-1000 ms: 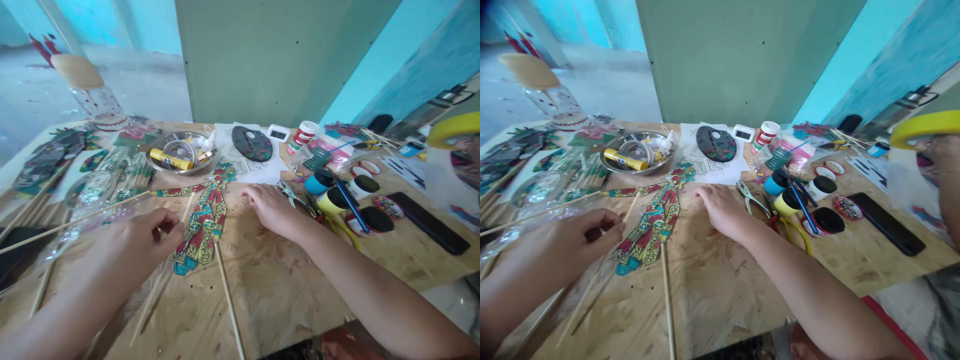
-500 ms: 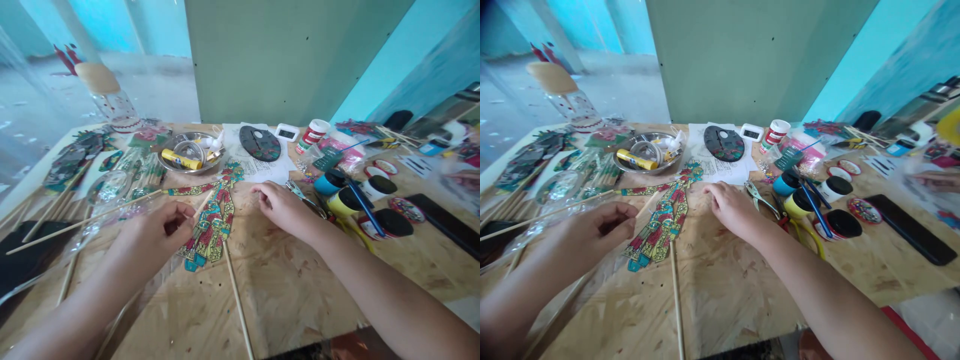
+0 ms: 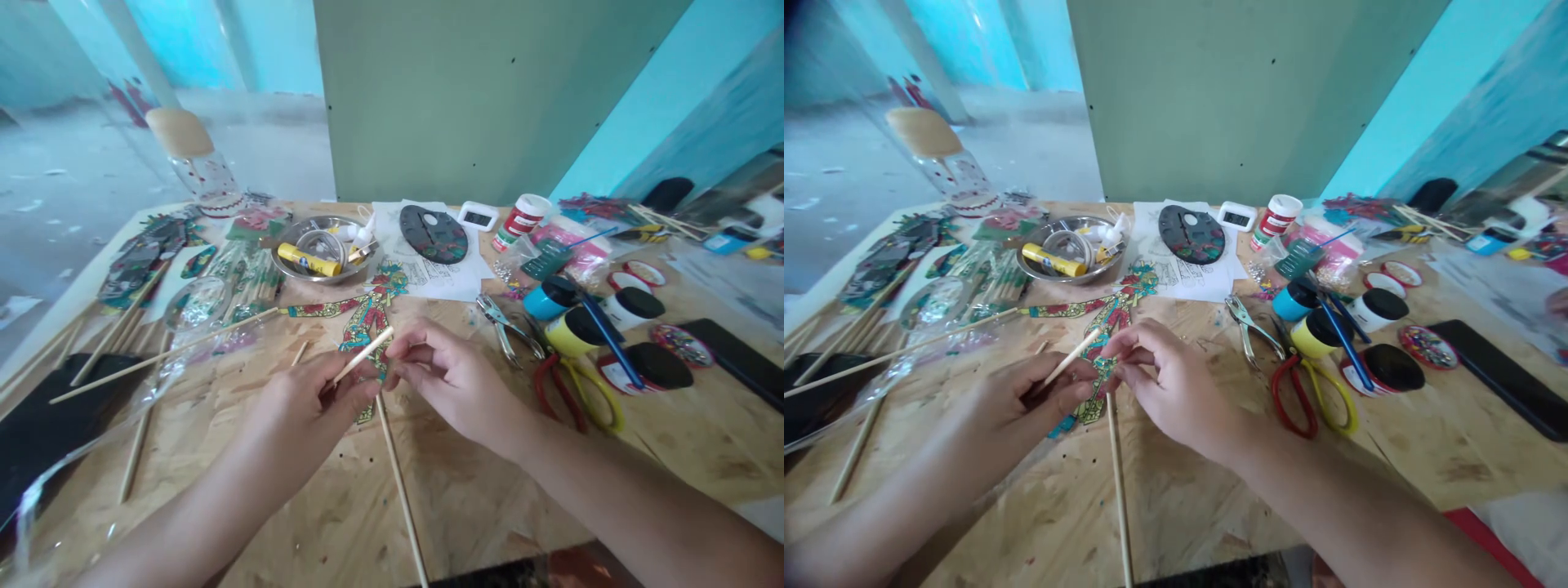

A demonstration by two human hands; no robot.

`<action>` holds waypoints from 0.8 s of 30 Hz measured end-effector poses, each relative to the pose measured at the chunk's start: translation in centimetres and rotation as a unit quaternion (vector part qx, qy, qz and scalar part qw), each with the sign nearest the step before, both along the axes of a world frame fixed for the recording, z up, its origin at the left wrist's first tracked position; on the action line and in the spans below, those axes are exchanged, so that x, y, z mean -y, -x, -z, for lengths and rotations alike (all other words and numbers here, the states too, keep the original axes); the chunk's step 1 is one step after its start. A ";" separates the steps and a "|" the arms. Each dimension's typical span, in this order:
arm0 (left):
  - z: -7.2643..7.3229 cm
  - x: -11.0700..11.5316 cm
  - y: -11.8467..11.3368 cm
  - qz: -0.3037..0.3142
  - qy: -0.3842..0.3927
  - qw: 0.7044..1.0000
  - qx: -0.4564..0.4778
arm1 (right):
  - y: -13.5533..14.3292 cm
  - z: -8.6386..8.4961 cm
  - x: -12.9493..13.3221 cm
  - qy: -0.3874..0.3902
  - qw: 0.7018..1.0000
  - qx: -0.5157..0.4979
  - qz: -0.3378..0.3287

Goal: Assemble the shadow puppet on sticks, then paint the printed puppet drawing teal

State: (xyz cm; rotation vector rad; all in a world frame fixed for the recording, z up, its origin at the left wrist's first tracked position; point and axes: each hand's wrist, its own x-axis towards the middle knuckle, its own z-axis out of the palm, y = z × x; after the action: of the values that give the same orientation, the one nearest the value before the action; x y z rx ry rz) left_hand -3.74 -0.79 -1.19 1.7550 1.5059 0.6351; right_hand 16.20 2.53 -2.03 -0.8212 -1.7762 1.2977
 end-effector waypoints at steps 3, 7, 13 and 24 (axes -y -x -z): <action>-0.1 -0.1 -0.1 0.001 -0.020 1.000 -0.002 | 0.4 0.6 0.5 -0.077 0.996 0.021 0.031; -0.1 -0.2 -0.1 0.014 -0.065 0.998 0.006 | 0.5 1.1 0.8 -0.102 0.994 0.032 0.032; 0.3 -0.3 0.0 0.031 -0.089 0.996 -0.002 | 0.6 0.8 1.1 -0.138 0.990 0.022 0.017; 0.6 -0.2 0.1 0.073 -0.122 0.990 -0.014 | 0.7 0.4 1.4 -0.196 0.980 0.035 -0.004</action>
State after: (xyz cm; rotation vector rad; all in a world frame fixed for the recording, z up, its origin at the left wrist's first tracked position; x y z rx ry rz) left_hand -3.84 -0.55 -1.82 2.0469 1.3473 0.7466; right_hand 15.54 1.09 -2.47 -0.6410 -2.0047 0.8860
